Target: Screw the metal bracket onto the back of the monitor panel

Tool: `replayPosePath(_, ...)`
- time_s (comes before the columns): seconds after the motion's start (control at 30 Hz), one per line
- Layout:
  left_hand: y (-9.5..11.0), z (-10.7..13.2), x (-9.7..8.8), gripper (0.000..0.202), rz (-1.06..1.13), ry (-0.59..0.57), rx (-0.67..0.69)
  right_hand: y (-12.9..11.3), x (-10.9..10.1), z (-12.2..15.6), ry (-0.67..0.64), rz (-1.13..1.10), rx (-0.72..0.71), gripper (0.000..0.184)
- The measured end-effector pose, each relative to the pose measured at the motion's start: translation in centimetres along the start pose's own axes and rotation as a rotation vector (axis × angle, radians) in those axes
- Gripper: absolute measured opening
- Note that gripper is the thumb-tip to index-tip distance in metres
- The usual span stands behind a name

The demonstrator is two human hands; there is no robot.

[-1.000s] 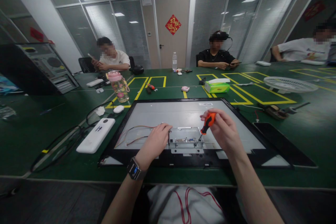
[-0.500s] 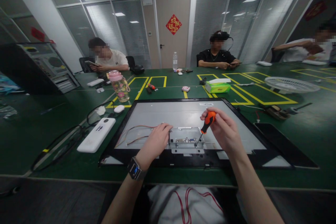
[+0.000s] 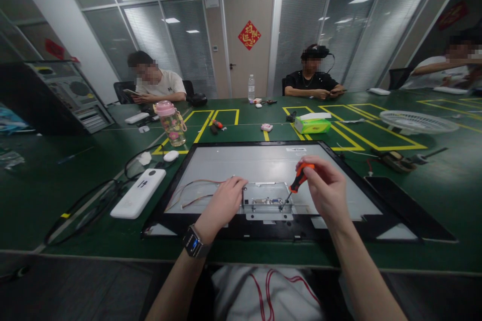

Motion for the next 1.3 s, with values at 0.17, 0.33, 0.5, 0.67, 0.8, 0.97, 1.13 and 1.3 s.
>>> replayPosePath(0.17,0.0,-0.1,0.0,0.038,0.002,-0.002,-0.006,-0.1,0.1,-0.2,-0.038,-0.091,-0.009,0.009)
replayPosePath(0.33,0.0,0.0,0.0,0.038,0.001,0.000,-0.006,0.1,0.3,-0.1,-0.085,-0.151,0.053,0.013)
replayPosePath(0.5,0.1,0.0,-0.1,0.039,0.007,-0.003,-0.009,0.3,0.1,-0.2,-0.078,-0.129,0.057,0.012)
replayPosePath(0.67,0.0,0.0,-0.1,0.038,0.009,-0.001,-0.006,0.5,0.4,-0.1,-0.131,-0.205,0.099,0.015)
replayPosePath(0.8,0.0,0.1,0.0,0.038,0.003,0.010,0.001,0.8,0.9,0.0,-0.181,-0.217,0.173,0.019)
replayPosePath(0.97,0.0,0.0,0.0,0.038,-0.004,0.001,0.000,0.7,0.6,-0.3,-0.139,-0.201,0.101,0.016)
replayPosePath(1.13,0.0,-0.1,0.0,0.038,-0.003,-0.005,-0.007,0.8,0.7,-0.2,-0.144,-0.174,0.129,0.019)
replayPosePath(1.3,0.1,0.0,-0.2,0.038,0.006,0.004,-0.005,0.5,0.8,-0.2,-0.172,-0.180,0.080,0.015)
Point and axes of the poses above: each hand's wrist, its own z-axis away from the middle knuckle, its own x-axis out of the palm, y = z × x, the point moved 6 cm from there along -z, towards the middle knuckle, and after that the axes turned 7 degrees about -y, right-handed, at the moved point
